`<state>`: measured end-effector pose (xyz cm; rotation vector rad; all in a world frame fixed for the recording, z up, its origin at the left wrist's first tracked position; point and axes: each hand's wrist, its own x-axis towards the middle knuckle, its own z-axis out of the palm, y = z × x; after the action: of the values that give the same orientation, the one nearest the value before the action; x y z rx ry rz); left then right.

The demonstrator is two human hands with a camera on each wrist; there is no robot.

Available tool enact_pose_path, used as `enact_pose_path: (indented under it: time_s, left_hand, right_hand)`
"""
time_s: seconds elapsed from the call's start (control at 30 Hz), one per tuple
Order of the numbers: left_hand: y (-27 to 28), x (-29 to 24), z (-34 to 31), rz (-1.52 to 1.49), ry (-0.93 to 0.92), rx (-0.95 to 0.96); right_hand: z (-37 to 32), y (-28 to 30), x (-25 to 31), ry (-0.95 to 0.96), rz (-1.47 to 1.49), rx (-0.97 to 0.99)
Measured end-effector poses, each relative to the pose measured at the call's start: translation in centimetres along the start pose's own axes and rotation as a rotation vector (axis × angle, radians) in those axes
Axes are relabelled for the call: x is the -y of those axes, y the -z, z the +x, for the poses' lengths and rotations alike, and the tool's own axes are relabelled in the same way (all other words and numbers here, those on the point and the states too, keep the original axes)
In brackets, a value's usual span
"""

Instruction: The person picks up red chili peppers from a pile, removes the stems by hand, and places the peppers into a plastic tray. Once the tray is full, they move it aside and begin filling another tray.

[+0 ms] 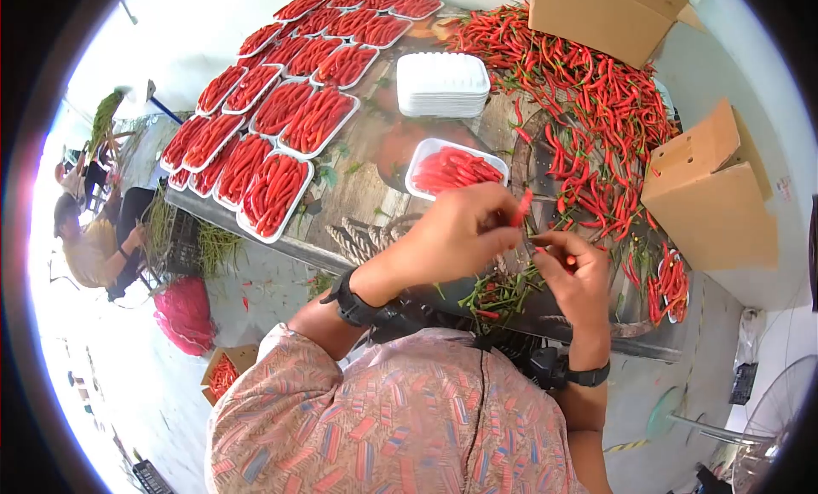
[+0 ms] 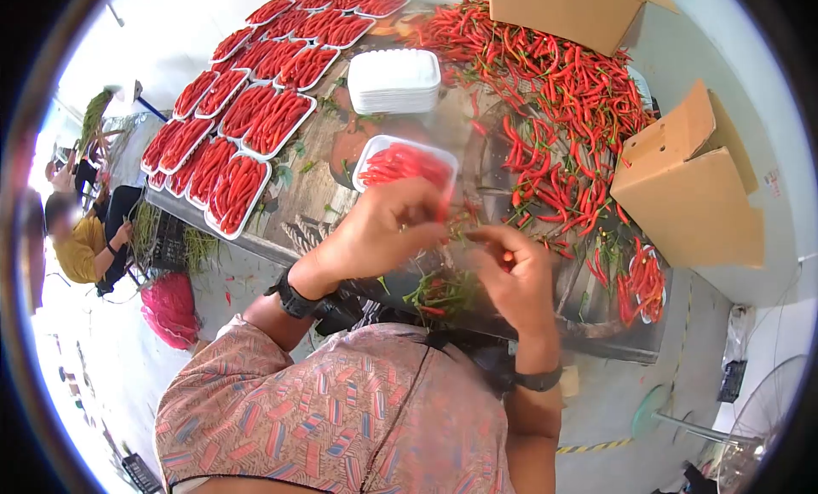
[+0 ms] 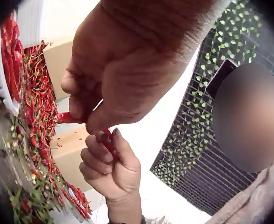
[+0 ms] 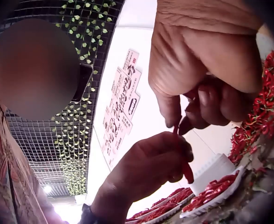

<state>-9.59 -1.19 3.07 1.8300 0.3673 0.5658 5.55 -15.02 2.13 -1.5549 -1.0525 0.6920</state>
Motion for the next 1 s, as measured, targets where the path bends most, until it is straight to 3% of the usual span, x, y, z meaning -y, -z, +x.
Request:
enact_pose_path:
  time_s: [0.03, 0.1, 0.23, 0.53, 0.67, 0.9, 1.0]
  left_hand:
    - [-0.3, 0.3, -0.1, -0.005, 0.005, -0.005]
    - [-1.0, 1.1, -0.1, -0.461, 0.116, -0.06]
    - [-2.0, 2.1, -0.4, -0.64, 0.133, -0.098]
    - [-3.3, 3.2, -0.6, -0.612, 0.183, -0.084]
    - [-3.5, 2.8, -0.7, -0.658, 0.233, -0.202]
    - [-1.9, 4.8, -1.5, -0.638, 0.159, -0.195]
    - [-1.1, 4.7, -1.5, -0.642, 0.159, -0.216]
  right_hand:
    - [-0.2, -0.2, -0.1, 0.051, -0.15, 0.022]
    - [-0.3, -1.1, 0.3, 0.103, -0.241, 0.004]
    - [-0.1, -1.6, 0.6, 0.184, -0.331, -0.005]
    - [-0.3, -1.4, 0.4, 0.227, -0.32, -0.073]
    - [0.0, -1.0, -0.1, 0.252, -0.342, -0.055]
    - [0.6, -1.7, 0.3, 0.259, -0.369, -0.014]
    - [1.7, -2.3, 0.7, 0.376, -0.486, -0.02]
